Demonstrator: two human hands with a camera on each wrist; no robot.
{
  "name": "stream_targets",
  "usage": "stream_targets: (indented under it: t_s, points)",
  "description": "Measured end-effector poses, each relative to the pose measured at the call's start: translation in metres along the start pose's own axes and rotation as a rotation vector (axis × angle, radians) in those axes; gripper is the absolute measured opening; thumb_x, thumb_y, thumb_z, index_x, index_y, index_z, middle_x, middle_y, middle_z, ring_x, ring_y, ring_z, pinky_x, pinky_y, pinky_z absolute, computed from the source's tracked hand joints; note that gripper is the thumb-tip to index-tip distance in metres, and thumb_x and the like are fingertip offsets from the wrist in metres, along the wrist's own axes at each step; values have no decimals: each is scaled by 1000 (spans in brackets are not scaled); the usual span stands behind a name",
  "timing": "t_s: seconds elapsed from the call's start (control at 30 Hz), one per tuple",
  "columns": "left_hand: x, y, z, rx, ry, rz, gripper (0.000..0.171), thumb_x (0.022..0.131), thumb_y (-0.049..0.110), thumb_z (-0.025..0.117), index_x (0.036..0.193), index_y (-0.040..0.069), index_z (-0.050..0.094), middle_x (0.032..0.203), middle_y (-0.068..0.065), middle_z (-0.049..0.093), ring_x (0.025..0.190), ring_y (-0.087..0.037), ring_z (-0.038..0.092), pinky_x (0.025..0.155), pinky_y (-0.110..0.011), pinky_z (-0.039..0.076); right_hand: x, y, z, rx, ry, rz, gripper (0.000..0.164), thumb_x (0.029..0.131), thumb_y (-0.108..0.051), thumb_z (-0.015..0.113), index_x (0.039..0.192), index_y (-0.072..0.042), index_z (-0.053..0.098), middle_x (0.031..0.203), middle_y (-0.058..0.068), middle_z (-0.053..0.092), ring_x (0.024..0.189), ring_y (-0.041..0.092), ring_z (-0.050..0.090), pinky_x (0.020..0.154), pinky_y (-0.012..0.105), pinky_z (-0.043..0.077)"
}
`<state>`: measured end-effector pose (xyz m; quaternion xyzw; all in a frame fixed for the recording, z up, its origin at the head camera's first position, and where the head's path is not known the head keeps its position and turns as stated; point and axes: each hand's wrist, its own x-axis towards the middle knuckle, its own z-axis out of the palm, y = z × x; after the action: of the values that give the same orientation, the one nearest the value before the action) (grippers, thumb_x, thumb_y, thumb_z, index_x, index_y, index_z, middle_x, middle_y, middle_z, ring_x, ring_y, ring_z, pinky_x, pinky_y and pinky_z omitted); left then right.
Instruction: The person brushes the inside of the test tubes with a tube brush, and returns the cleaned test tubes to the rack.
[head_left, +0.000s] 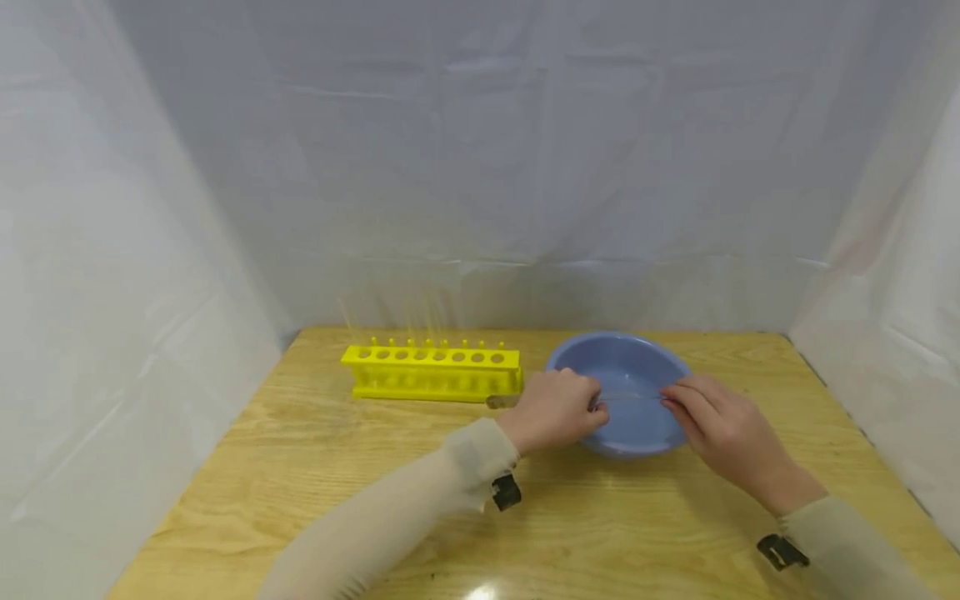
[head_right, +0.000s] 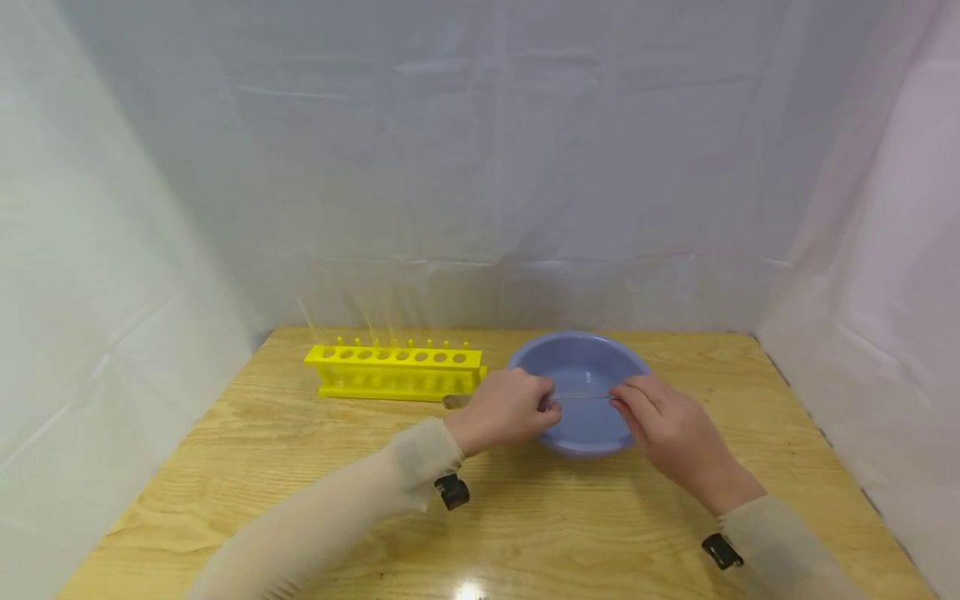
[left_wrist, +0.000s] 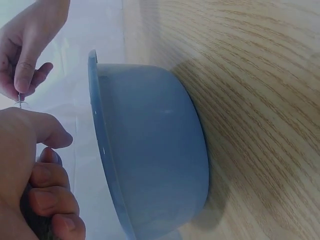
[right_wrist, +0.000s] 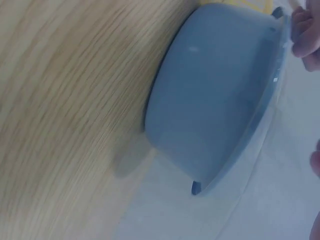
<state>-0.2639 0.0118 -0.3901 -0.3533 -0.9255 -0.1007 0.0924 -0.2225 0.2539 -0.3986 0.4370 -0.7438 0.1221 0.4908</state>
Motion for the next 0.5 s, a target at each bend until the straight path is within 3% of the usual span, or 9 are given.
stream_targets:
  t_s: [0.4,0.5]
  points:
    - [-3,4,2,29,10,7,29,94,37,61,69,24,54,57,11,53,48,-5,49,42,-25,38,-3,0,-2,100,-68,80,42,108,-31,46,92,0,69,87,5,67,71,14,61,62,22,50]
    - [-4,5,2,55,17,0,30,94,38,61,68,24,53,57,11,52,48,-6,48,42,-26,37,-2,-2,-4,167,-120,155,35,107,-30,49,92,-5,68,85,0,64,70,8,55,62,18,46]
